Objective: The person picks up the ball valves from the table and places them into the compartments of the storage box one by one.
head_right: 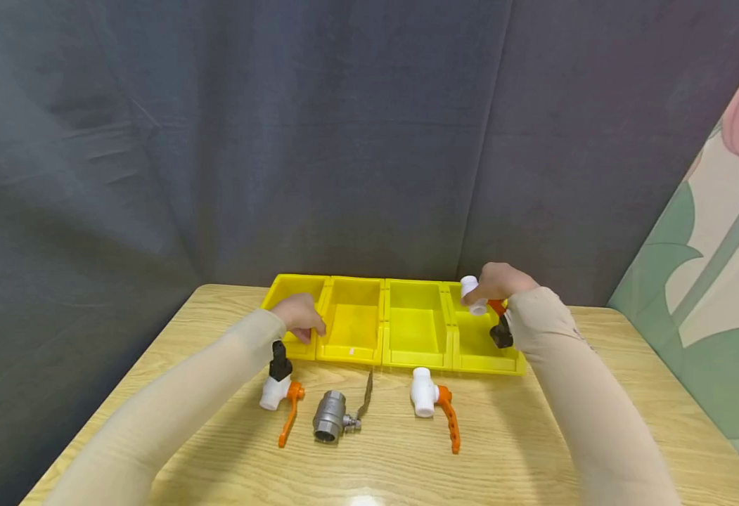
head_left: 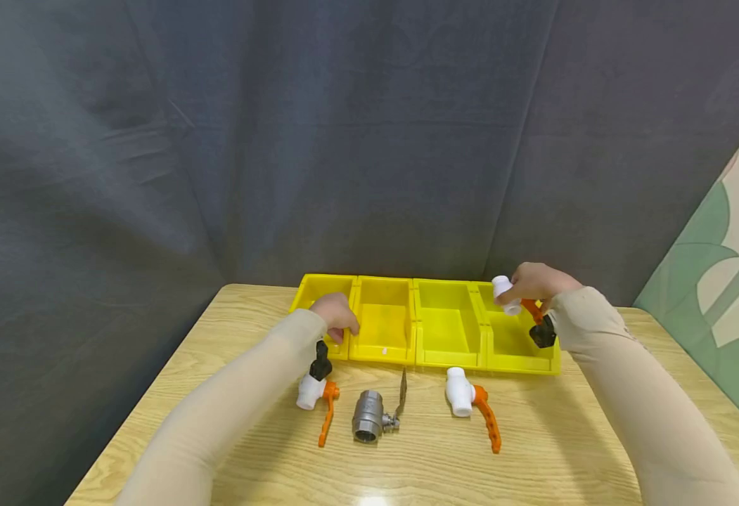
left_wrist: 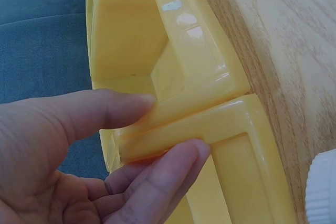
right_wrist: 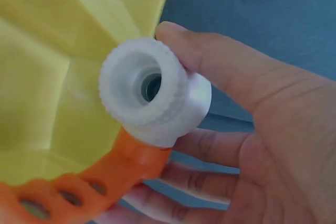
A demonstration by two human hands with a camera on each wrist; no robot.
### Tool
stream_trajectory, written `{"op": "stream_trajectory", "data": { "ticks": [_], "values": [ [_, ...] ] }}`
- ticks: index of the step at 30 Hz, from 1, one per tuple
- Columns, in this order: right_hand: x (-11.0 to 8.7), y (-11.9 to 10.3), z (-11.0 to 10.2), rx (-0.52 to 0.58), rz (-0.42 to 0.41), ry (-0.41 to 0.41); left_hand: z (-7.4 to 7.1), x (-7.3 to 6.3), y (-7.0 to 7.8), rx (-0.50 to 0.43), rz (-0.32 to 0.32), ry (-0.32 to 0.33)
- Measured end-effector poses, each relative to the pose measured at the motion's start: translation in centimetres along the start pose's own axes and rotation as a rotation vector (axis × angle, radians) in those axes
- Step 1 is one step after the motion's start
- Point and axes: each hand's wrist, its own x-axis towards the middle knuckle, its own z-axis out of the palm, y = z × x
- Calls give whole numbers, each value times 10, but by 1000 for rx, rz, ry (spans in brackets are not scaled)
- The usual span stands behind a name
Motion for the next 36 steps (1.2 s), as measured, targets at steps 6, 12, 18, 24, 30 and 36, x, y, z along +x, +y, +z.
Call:
{"op": "stream_trajectory", "data": {
  "ticks": [6,12,18,24,30,36],
  "values": [
    [19,8,8,-95,38,-19,3,0,0,-4,8,-2],
    [27,13,16,-82,60,-33,3,-1,1,-10,-1,-9],
    [30,13,23,-78,103,-17,2,-1,0,-15,2,-11],
    [38,16,30,-116,118,-13,3,1,-1,-23,1,-8],
    [49,23,38,-147,65,2,1,-1,-1,-11,-10,-15],
    [58,29,44,-120,10,10,0,-2,0,-15,-16,-22]
  ]
}}
